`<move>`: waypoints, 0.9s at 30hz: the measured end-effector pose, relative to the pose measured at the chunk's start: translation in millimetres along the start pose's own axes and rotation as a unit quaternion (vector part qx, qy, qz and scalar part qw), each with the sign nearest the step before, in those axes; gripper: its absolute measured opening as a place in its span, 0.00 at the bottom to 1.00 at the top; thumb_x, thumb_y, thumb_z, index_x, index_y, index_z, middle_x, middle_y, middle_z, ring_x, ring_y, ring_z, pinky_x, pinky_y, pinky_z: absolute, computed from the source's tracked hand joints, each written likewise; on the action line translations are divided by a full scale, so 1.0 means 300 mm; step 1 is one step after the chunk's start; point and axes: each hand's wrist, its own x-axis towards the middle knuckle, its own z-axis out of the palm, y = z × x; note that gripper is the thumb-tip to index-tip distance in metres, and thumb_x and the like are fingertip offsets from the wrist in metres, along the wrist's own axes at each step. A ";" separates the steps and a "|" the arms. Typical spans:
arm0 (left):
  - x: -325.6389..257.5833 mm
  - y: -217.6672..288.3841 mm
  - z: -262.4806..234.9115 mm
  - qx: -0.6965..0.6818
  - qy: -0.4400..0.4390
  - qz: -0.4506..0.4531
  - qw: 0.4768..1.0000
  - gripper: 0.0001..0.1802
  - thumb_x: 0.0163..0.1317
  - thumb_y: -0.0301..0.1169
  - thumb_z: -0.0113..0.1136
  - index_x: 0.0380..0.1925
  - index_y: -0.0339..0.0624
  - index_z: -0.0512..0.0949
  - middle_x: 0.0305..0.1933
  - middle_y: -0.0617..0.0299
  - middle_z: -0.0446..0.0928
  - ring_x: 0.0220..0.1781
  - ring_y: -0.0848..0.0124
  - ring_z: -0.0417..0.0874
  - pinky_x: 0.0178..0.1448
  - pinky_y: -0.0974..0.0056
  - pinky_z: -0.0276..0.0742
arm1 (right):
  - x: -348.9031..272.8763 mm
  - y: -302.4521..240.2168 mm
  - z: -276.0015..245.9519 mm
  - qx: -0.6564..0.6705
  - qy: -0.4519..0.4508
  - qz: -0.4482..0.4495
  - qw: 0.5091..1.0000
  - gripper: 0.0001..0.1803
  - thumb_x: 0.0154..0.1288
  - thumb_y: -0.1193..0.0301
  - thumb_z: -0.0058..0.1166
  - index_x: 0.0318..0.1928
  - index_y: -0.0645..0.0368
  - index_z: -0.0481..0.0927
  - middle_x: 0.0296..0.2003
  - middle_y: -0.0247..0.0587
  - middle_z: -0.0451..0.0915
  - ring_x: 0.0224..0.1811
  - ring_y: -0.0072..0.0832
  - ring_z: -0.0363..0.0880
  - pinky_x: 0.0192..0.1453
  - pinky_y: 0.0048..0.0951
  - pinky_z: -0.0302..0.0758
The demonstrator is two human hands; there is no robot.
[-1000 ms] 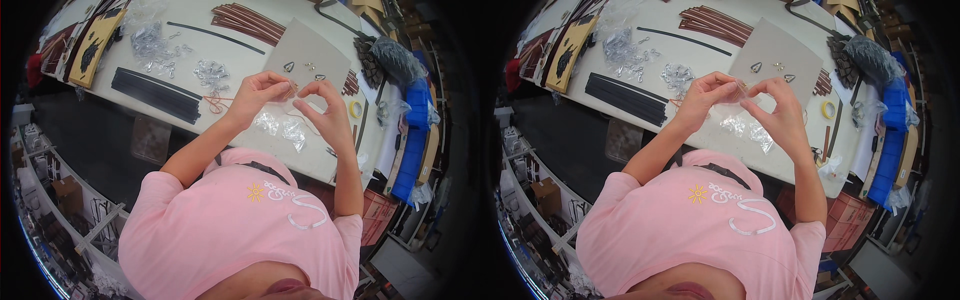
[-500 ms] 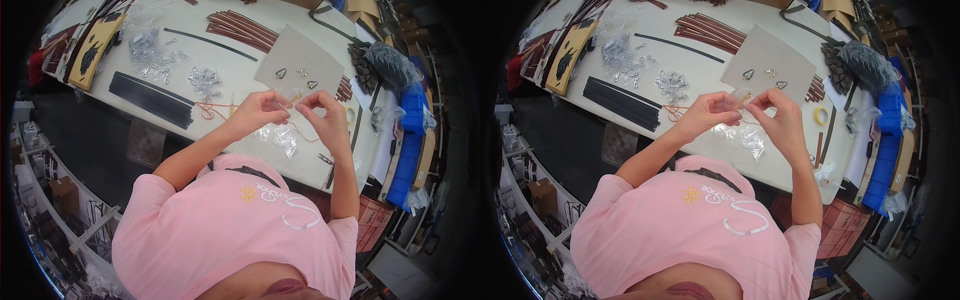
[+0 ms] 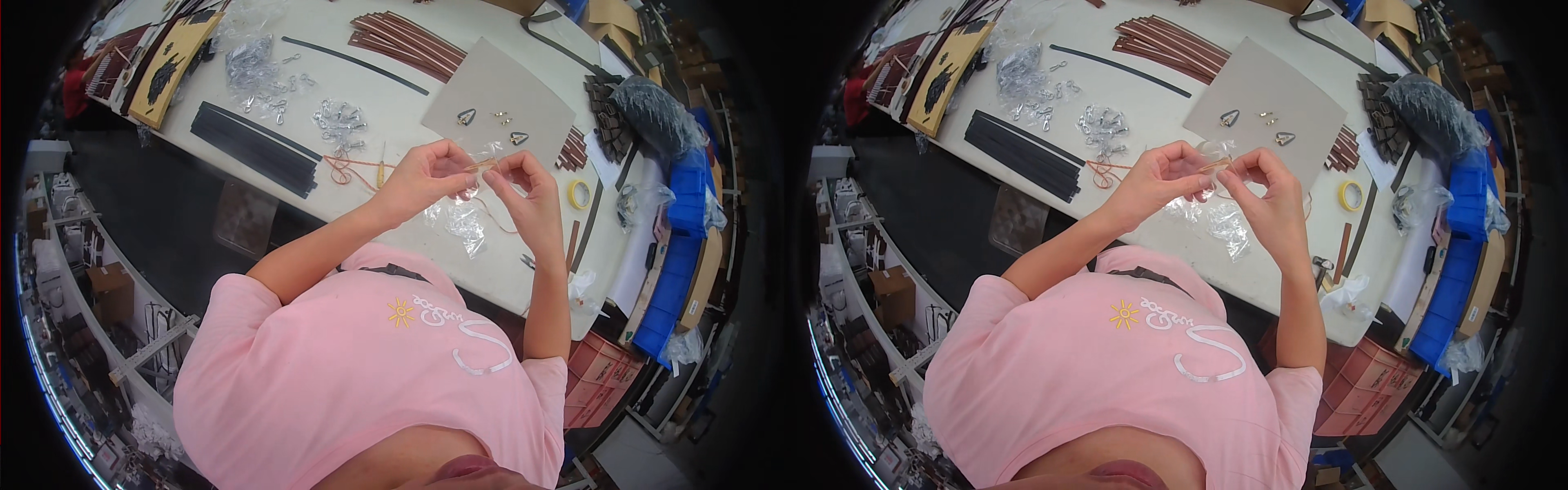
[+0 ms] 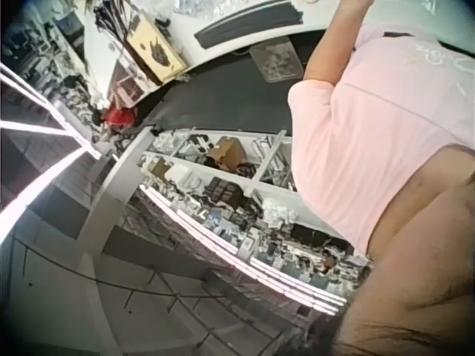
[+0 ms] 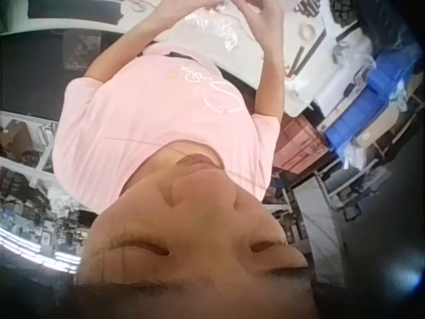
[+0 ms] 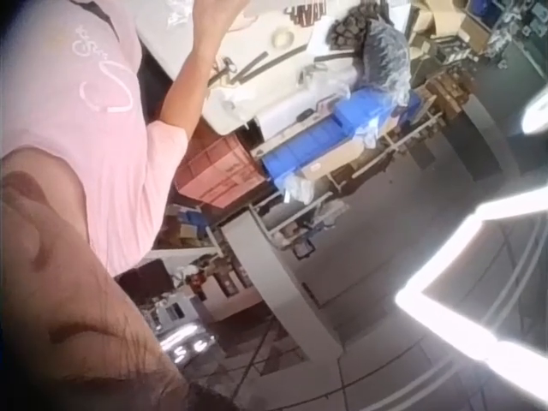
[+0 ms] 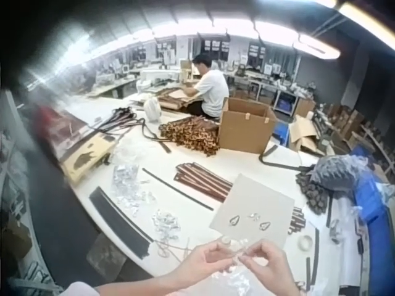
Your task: The recorder is assembling small metal hardware pieces and placing them into individual plastic bags at a workshop bench.
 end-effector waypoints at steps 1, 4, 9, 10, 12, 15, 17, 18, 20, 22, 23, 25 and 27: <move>0.002 -0.005 0.000 0.009 -0.003 -0.003 1.000 0.10 0.65 0.27 0.65 0.43 0.36 0.77 0.37 0.60 0.83 0.40 0.75 0.84 0.45 0.69 0.80 | -0.004 0.004 -0.006 0.034 -0.009 0.028 0.999 0.07 0.66 0.75 0.63 0.37 0.64 0.78 0.33 0.28 0.80 0.38 0.14 0.76 0.45 0.18 0.72; 0.003 -0.011 -0.011 0.025 -0.025 -0.011 0.999 0.09 0.66 0.27 0.64 0.42 0.36 0.77 0.37 0.60 0.83 0.39 0.75 0.84 0.45 0.69 0.80 | -0.016 0.016 -0.009 0.087 -0.013 0.060 0.994 0.06 0.68 0.74 0.63 0.39 0.63 0.80 0.34 0.27 0.80 0.40 0.13 0.76 0.45 0.17 0.73; -0.003 -0.025 -0.024 0.021 -0.044 -0.013 0.999 0.11 0.69 0.30 0.64 0.46 0.36 0.78 0.38 0.61 0.84 0.39 0.75 0.84 0.47 0.69 0.79 | -0.027 0.007 0.010 0.035 -0.010 0.032 0.999 0.07 0.67 0.74 0.62 0.43 0.65 0.84 0.35 0.33 0.82 0.38 0.18 0.79 0.45 0.21 0.75; -0.008 -0.023 -0.027 0.028 -0.045 -0.016 0.998 0.11 0.69 0.31 0.63 0.47 0.36 0.78 0.39 0.60 0.84 0.40 0.74 0.85 0.47 0.69 0.79 | -0.028 0.006 0.015 0.034 -0.013 0.017 0.999 0.08 0.67 0.74 0.62 0.44 0.65 0.86 0.36 0.37 0.83 0.36 0.21 0.81 0.45 0.24 0.77; -0.019 -0.013 -0.040 0.028 -0.052 -0.020 0.998 0.12 0.70 0.32 0.63 0.47 0.36 0.79 0.39 0.60 0.84 0.41 0.74 0.85 0.48 0.69 0.80 | -0.028 -0.004 0.022 0.014 -0.008 0.016 1.000 0.09 0.67 0.74 0.62 0.44 0.65 0.86 0.36 0.37 0.83 0.36 0.21 0.81 0.45 0.24 0.77; -0.025 -0.032 -0.084 0.029 -0.062 -0.030 0.997 0.13 0.71 0.34 0.61 0.49 0.36 0.79 0.41 0.59 0.85 0.43 0.72 0.87 0.50 0.68 0.81 | -0.027 -0.029 0.043 0.000 -0.001 0.028 1.000 0.09 0.66 0.74 0.62 0.44 0.64 0.86 0.35 0.37 0.82 0.36 0.21 0.80 0.44 0.24 0.77; -0.027 -0.038 -0.108 0.030 -0.067 -0.039 0.997 0.14 0.72 0.34 0.60 0.49 0.36 0.79 0.42 0.58 0.85 0.43 0.72 0.87 0.50 0.67 0.82 | -0.024 -0.027 0.067 0.007 0.006 0.046 0.999 0.09 0.66 0.74 0.62 0.44 0.65 0.86 0.34 0.37 0.82 0.35 0.21 0.80 0.44 0.23 0.77; -0.031 -0.033 -0.114 0.027 -0.069 -0.059 0.996 0.14 0.73 0.35 0.59 0.50 0.36 0.79 0.43 0.57 0.85 0.44 0.71 0.88 0.52 0.67 0.82 | -0.022 -0.018 0.081 -0.002 0.008 0.044 0.999 0.08 0.65 0.74 0.62 0.43 0.64 0.86 0.34 0.37 0.81 0.34 0.21 0.79 0.43 0.24 0.76; -0.036 -0.037 -0.132 0.023 -0.072 -0.084 0.994 0.15 0.73 0.36 0.58 0.50 0.37 0.79 0.44 0.56 0.85 0.44 0.70 0.88 0.53 0.66 0.83 | -0.020 0.000 0.106 -0.010 0.012 0.048 0.999 0.08 0.65 0.74 0.62 0.43 0.63 0.86 0.33 0.37 0.81 0.33 0.21 0.78 0.42 0.25 0.76; -0.038 -0.046 -0.153 -0.002 -0.062 -0.092 0.994 0.15 0.74 0.39 0.57 0.50 0.38 0.79 0.46 0.55 0.85 0.46 0.68 0.89 0.55 0.66 0.83 | -0.024 0.017 0.130 -0.063 -0.022 0.034 0.997 0.08 0.64 0.74 0.61 0.43 0.62 0.86 0.31 0.38 0.80 0.30 0.23 0.76 0.39 0.27 0.74; -0.038 -0.043 -0.161 -0.004 -0.062 -0.097 0.993 0.15 0.74 0.39 0.57 0.50 0.38 0.79 0.46 0.55 0.85 0.46 0.68 0.89 0.55 0.66 0.83 | -0.030 0.025 0.142 -0.061 -0.022 0.039 0.997 0.08 0.64 0.74 0.61 0.43 0.62 0.86 0.31 0.38 0.80 0.30 0.23 0.76 0.39 0.27 0.74; -0.036 -0.029 -0.172 -0.028 -0.062 -0.159 0.985 0.16 0.74 0.40 0.56 0.51 0.39 0.79 0.47 0.56 0.85 0.47 0.67 0.89 0.56 0.65 0.83 | -0.040 0.040 0.164 -0.083 -0.066 0.072 0.992 0.09 0.66 0.76 0.58 0.45 0.63 0.85 0.34 0.32 0.80 0.36 0.18 0.77 0.42 0.23 0.73; -0.028 -0.059 -0.186 -0.010 -0.058 -0.159 0.986 0.17 0.74 0.40 0.57 0.52 0.39 0.79 0.46 0.56 0.85 0.46 0.67 0.89 0.54 0.65 0.84 | -0.049 0.053 0.178 -0.078 -0.075 0.077 0.991 0.09 0.66 0.76 0.58 0.45 0.62 0.85 0.32 0.32 0.79 0.35 0.19 0.76 0.40 0.24 0.72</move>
